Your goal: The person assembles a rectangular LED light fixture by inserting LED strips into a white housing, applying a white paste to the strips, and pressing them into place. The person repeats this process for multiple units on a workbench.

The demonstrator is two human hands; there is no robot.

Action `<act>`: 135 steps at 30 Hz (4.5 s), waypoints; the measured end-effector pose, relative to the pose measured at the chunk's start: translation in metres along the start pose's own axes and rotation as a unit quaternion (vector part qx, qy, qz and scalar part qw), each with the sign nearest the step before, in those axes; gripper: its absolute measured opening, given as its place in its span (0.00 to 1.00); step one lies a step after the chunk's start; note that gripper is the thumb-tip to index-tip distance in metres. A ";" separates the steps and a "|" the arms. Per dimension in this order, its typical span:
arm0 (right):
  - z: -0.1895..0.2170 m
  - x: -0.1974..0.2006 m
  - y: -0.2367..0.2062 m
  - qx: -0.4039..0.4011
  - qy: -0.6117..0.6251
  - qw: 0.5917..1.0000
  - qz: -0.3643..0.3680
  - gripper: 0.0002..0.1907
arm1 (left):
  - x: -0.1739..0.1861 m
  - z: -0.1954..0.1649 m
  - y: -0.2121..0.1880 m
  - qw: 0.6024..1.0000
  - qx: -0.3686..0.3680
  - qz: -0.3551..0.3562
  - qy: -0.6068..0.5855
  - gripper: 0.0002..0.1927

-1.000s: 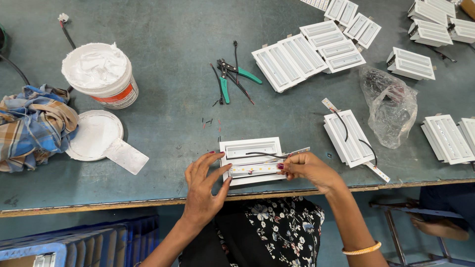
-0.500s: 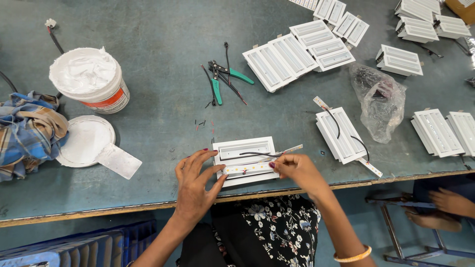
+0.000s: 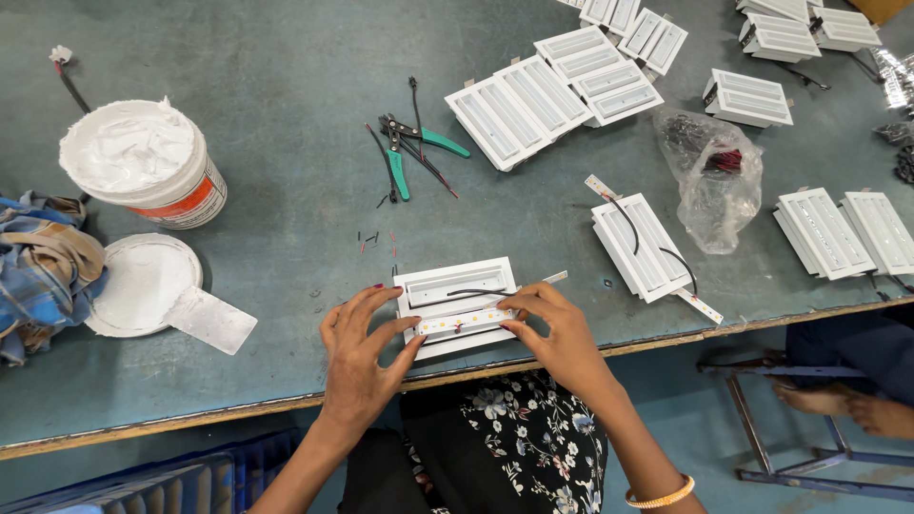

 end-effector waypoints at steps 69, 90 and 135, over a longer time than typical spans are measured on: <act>-0.050 -0.031 -0.068 -0.145 0.090 0.964 -0.205 0.18 | -0.071 -0.020 0.055 0.921 0.028 0.376 0.102 0.13; -0.035 -0.041 -0.074 -0.163 0.109 0.964 -0.180 0.13 | -0.083 -0.024 0.055 0.902 -0.025 0.395 0.173 0.11; -0.022 -0.060 -0.082 -0.151 0.028 0.986 -0.062 0.09 | -0.061 -0.050 0.014 0.930 -0.035 0.358 0.067 0.08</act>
Point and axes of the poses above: each hand's wrist, its own y-axis towards the middle knuckle, its own x-axis out of the back of the hand, z = x × y, the point moved 9 cm from there along y, towards the middle knuckle, and after that the axes turned 3 degrees about x, right-handed, at the moved point
